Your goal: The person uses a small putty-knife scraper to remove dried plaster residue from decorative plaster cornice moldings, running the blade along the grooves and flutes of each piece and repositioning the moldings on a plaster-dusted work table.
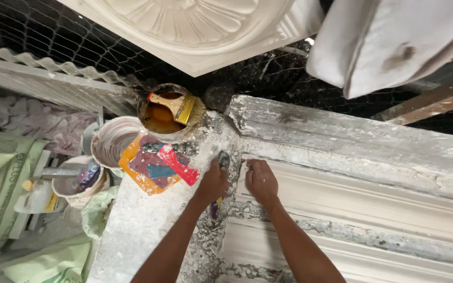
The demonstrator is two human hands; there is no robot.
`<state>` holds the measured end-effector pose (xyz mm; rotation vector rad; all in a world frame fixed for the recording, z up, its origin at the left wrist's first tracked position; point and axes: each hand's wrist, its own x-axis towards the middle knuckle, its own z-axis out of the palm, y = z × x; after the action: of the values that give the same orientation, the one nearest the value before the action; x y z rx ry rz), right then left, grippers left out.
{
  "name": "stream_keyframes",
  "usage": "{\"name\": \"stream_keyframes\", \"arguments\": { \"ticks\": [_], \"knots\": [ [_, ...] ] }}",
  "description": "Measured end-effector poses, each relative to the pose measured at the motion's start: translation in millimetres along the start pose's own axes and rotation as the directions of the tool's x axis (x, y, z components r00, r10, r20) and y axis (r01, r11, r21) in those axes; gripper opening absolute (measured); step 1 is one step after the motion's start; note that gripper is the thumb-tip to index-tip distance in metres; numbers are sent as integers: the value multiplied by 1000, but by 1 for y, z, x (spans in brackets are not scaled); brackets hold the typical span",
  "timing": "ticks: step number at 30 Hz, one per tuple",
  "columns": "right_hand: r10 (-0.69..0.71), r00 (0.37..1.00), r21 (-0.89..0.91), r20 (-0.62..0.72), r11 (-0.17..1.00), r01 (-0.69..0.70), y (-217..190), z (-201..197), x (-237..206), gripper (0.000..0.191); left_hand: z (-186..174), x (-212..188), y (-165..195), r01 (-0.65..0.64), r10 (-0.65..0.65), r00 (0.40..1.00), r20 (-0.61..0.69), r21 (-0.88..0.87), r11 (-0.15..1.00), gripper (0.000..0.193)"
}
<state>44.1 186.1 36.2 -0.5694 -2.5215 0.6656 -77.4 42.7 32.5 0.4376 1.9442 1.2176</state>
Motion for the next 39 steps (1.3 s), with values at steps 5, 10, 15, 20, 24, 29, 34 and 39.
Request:
{"name": "stream_keyframes", "arguments": {
  "ticks": [5, 10, 15, 20, 24, 29, 34, 39],
  "knots": [
    [-254, 967, 162, 14, 955, 248, 36, -58, -37, 25, 47, -91, 10, -12, -19, 975, -223, -140, 990, 23],
    [-424, 898, 96, 117, 905, 415, 114, -129, -79, 26, 148, -153, 34, 20, -64, 946, -317, -139, 990, 22],
    [-392, 913, 236, 115, 903, 358, 207, -225, -125, 17, 276, -173, 54, -78, -51, 906, -420, -286, 955, 27],
    [19, 865, 462, 502, 839, -287, 251, -300, -161, 20, 420, -141, 85, -320, 30, 898, -438, -607, 728, 49],
    [-38, 799, 471, 600, 824, -315, 274, -335, -152, 60, 480, -107, 109, -24, -96, 951, -294, -380, 924, 44],
    [117, 713, 6, 692, 986, -167, 304, -327, -85, 52, 461, -70, 113, -256, 575, 678, -457, 587, 768, 54],
    [136, 611, -140, 780, 989, -41, 310, -302, -16, 47, 449, -1, 106, -168, 608, 750, -262, 813, 558, 37],
    [275, 448, -309, 851, 951, 3, 330, -304, 28, 48, 466, 56, 101, -261, 575, 796, -188, 751, 607, 12]
  ]
}}
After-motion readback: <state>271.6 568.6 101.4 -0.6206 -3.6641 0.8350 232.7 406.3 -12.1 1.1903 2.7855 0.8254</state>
